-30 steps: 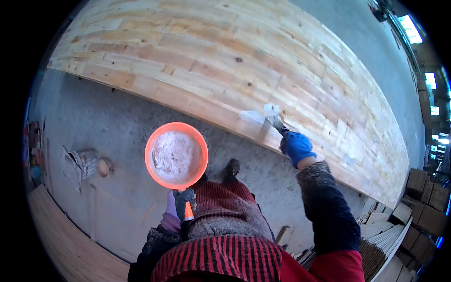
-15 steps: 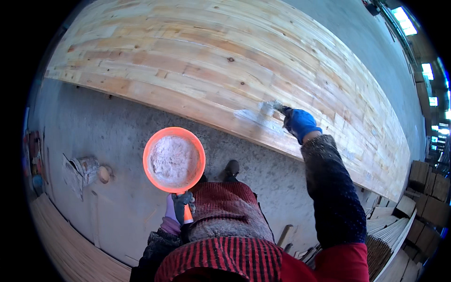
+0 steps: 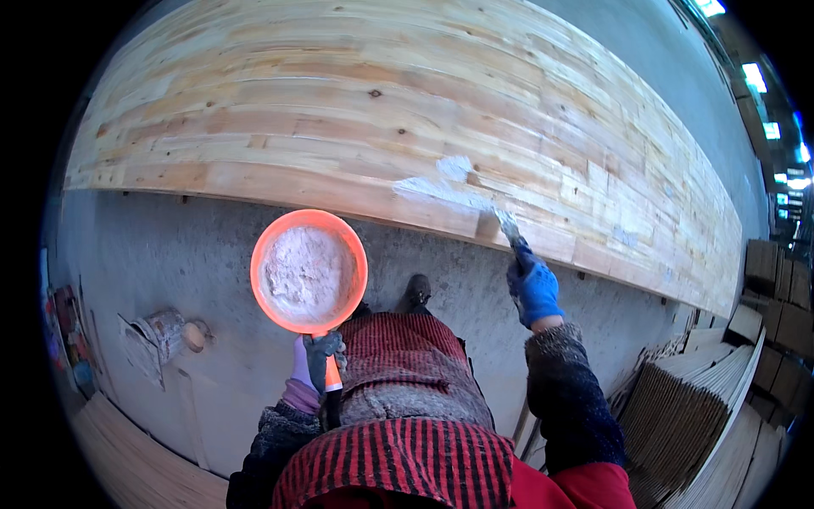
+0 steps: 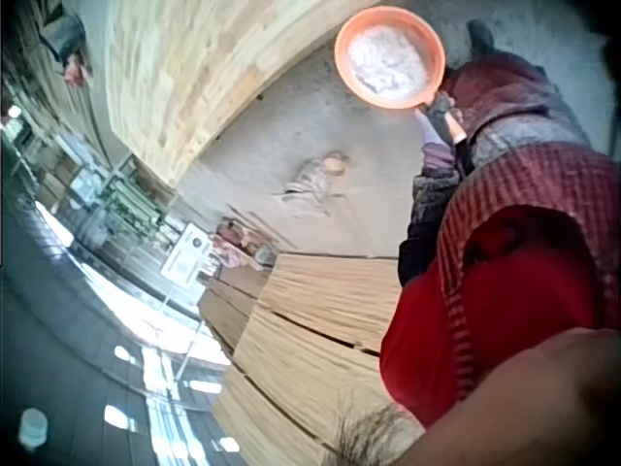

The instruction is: The person uses a putty knife to scoop a white filler from an orange bowl and applies it to gaps and knots on a large wooden panel. They repeatedly spread the filler across the surface, occasionally dipping the tool back into the bowl to reload. The person moves along the panel to cover different areas, smoothing the filler into the wood grain.

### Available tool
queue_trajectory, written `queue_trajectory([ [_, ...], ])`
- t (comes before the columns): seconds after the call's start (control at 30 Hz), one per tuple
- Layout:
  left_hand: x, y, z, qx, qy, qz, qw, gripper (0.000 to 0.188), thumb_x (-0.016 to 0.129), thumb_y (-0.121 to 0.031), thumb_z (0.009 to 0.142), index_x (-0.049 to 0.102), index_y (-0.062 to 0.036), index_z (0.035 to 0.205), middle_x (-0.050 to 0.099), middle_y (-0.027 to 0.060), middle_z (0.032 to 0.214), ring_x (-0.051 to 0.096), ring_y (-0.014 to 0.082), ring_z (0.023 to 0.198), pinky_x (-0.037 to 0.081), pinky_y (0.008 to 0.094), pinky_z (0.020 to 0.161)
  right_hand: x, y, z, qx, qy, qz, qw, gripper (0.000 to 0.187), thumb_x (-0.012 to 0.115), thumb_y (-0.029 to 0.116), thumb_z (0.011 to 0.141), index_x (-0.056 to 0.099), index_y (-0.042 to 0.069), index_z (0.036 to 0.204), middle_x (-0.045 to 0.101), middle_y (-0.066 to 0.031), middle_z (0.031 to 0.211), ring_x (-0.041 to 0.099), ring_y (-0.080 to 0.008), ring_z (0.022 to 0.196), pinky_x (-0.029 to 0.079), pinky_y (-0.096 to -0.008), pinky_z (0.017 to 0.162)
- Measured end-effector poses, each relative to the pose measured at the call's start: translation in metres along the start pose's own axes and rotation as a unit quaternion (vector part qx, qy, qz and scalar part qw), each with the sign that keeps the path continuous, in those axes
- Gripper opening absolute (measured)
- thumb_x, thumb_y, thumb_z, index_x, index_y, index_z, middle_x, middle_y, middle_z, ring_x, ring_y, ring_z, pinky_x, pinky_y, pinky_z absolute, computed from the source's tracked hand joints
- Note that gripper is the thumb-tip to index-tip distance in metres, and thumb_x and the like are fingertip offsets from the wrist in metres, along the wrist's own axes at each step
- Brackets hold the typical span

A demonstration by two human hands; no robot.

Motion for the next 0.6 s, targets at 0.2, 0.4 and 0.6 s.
queue_trajectory([
  [0.2, 0.023, -0.020, -0.007, -0.006, 0.002, 0.108, 0.994, 0.012, 0.063, -0.012, 0.080, 0.053, -0.0058, 0.083, 0.056, 0.0057, 0.075, 0.056, 0.0176, 0.053, 0.049, 0.0298, 0.047, 0.070, 0.001, 0.006, 0.082, 0.106, -0.065, 0.989, 0.025, 0.056, 0.019, 0.086, 0.065, 0.010, 0.108, 0.068, -0.0210, 0.091, 0.067, -0.0371, 0.083, 0.053, -0.0500, 0.073],
  [0.4, -0.001, 0.008, 0.003, -0.032, 0.057, 0.028, 0.997, 0.015, 0.065, -0.015, 0.082, 0.055, -0.0047, 0.083, 0.056, 0.0051, 0.074, 0.057, 0.0164, 0.055, 0.049, 0.0287, 0.049, -0.044, -0.005, 0.027, -0.048, 0.221, -0.196, 0.954, 0.039, 0.054, 0.020, 0.086, 0.061, 0.023, 0.124, 0.070, -0.0163, 0.097, 0.069, -0.0339, 0.086, 0.055, -0.0467, 0.070],
  [0.6, 0.026, 0.003, -0.010, 0.004, 0.040, 0.078, 0.996, 0.013, 0.063, -0.012, 0.082, 0.056, -0.0030, 0.087, 0.055, 0.0053, 0.074, 0.057, 0.0162, 0.057, 0.050, 0.0283, 0.051, -0.030, 0.020, 0.080, -0.167, 0.162, -0.198, 0.952, 0.016, 0.062, 0.015, 0.082, 0.070, 0.012, 0.095, 0.067, -0.0166, 0.079, 0.067, -0.0354, 0.077, 0.053, -0.0453, 0.064],
])
Point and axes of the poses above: each hand's wrist, its own z-axis towards the middle knuckle, its own x-axis out of the palm, y = z × x, the point moved 1 cm from there along z, towards the middle knuckle
